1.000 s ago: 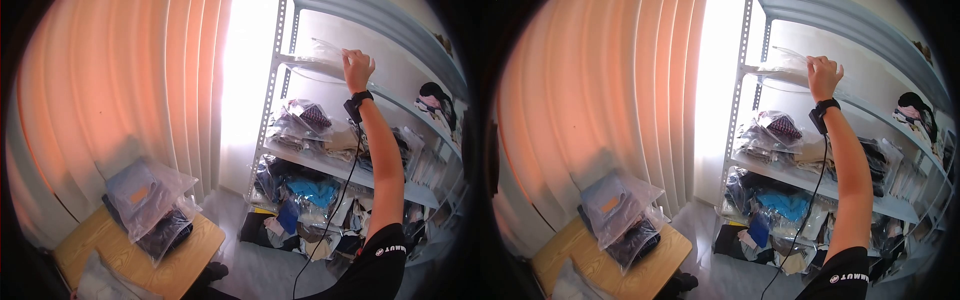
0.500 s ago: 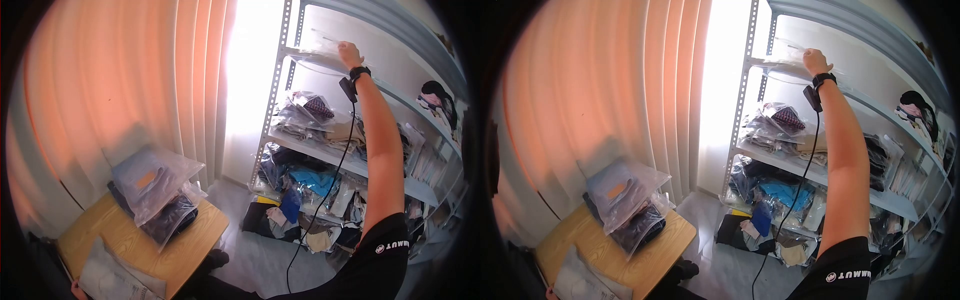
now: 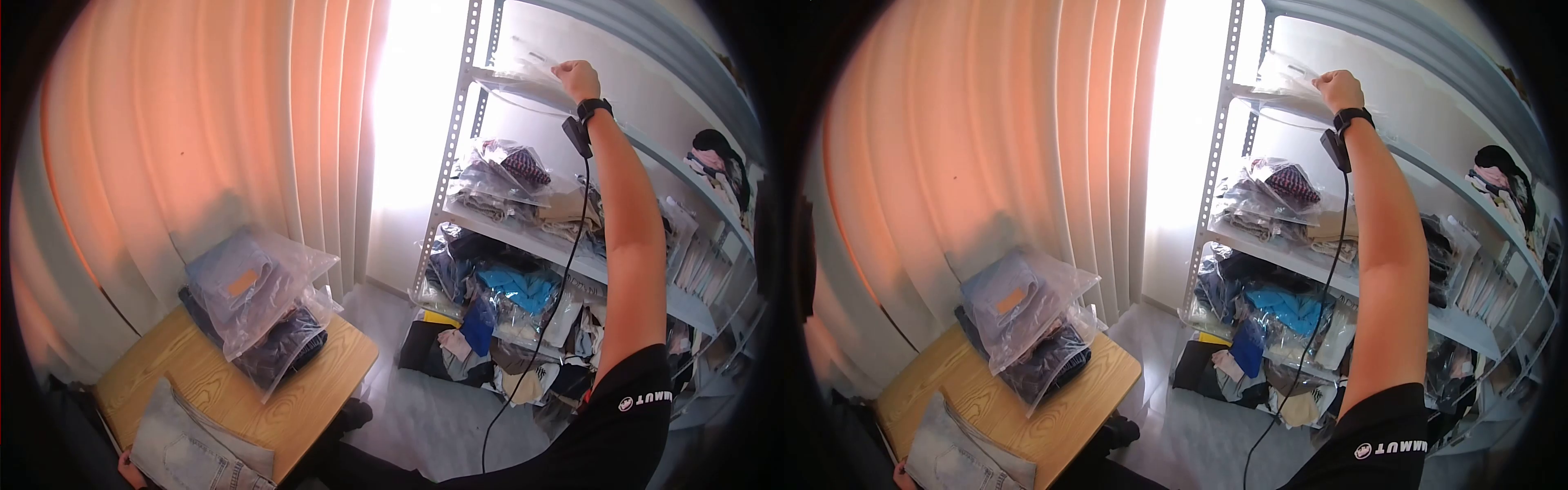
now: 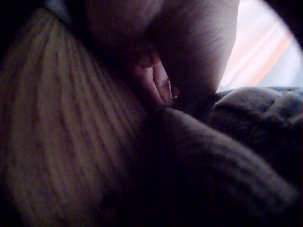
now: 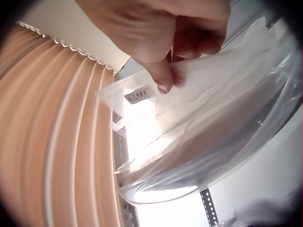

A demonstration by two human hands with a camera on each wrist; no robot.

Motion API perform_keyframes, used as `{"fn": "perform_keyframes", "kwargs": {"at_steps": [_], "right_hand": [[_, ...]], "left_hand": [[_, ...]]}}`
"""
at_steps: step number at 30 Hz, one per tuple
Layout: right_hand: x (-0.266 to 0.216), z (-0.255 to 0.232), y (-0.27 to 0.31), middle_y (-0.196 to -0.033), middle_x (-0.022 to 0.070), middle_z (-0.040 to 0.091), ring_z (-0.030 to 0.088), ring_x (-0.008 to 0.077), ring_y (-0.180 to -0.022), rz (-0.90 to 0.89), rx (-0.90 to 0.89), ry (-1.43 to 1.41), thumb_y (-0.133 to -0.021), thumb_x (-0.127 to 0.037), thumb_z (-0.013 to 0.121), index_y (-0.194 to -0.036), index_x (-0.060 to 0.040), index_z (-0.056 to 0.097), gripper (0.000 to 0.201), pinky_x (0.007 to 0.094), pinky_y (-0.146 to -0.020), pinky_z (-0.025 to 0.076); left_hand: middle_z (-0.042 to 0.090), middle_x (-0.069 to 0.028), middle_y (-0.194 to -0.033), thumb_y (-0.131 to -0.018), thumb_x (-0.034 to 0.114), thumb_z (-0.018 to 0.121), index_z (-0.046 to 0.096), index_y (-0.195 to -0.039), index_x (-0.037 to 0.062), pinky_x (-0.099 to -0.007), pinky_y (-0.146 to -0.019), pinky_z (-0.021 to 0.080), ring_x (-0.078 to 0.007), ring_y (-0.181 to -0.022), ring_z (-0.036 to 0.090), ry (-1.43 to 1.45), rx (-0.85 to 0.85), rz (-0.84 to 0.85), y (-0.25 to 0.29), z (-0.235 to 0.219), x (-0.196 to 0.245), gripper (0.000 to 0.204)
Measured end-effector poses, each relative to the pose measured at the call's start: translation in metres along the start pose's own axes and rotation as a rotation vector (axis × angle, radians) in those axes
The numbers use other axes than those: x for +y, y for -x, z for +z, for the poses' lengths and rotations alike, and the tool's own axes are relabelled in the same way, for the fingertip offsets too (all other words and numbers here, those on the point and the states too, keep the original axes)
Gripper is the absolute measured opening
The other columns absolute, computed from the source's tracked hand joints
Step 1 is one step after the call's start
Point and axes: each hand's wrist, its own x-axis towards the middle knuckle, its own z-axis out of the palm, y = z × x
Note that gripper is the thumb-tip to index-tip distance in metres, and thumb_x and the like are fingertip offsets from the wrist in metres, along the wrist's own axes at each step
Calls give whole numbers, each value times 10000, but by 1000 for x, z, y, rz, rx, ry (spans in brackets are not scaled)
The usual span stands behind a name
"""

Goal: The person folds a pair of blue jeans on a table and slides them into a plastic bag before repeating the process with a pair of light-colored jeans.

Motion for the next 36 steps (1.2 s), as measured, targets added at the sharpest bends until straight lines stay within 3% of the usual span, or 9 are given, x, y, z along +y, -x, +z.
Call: {"fn": "perform_keyframes", "kwargs": {"at_steps": [5,8,11,14,17,23,26,32,36], "right_hand": [[-4,-10,8,-850,105,732,711,254,-803,72,102,17,-793,-383,736,-887,-93,753,305,366,-788,546],[4,-10,-2,-846,82,731,718,199,-760,238,-73,-205,-804,-364,713,-862,-79,749,293,334,-773,554],[23,14,-24,-844,65,726,717,155,-725,478,-77,-841,-799,-351,701,-865,-89,749,275,309,-763,558],[23,14,-29,-882,100,729,724,219,-805,500,-38,-773,-791,-350,680,-907,-88,737,292,344,-806,558],[11,-10,-11,-941,141,726,707,300,-898,176,154,-59,-790,-358,663,-936,-88,729,314,393,-853,545],[5,-23,-5,-984,170,717,678,341,-978,210,297,28,-799,-348,628,-926,-88,737,309,413,-889,526],[7,-30,-8,-981,198,711,687,352,-951,356,381,-106,-812,-339,602,-901,-10,702,355,440,-890,519],[1,-47,-3,-943,239,696,721,317,-862,514,384,-760,-895,-234,541,-998,162,543,410,342,-709,597],[-2,-51,-2,-1138,277,609,715,346,-865,314,578,-1189,-969,-169,450,-1208,170,396,418,318,-661,616]], "left_hand": [[608,-46,-899,-845,-37,568,596,-950,-6,-283,-824,462,-154,-844,561,-5,2,-4,-1,-2,-1,113],[609,-46,-901,-845,-37,568,596,-952,-6,-283,-824,462,-155,-845,561,-11,4,-8,-2,-2,-1,115],[610,-47,-903,-844,-37,568,597,-954,-7,-284,-824,462,-155,-845,562,-13,6,-10,-2,-3,-1,117],[611,-47,-905,-844,-38,568,598,-956,-7,-284,-824,463,-155,-846,563,-16,6,-8,-2,-6,-2,120],[612,-48,-907,-844,-38,567,598,-958,-7,-284,-824,463,-156,-846,563,-20,4,-7,-1,-7,-3,122],[615,-49,-911,-844,-38,567,600,-962,-8,-285,-825,464,-156,-847,565,-20,4,-13,-1,-7,-5,126],[616,-50,-913,-844,-38,567,600,-964,-9,-285,-825,464,-156,-848,566,-16,4,-15,-1,-8,-6,128],[618,-51,-917,-843,-39,567,602,-968,-10,-286,-825,465,-157,-849,567,-10,-1,-14,-1,-6,-10,133],[619,-52,-919,-843,-39,567,603,-971,-10,-286,-825,465,-157,-850,568,-12,0,-12,0,-7,-13,136]]}}
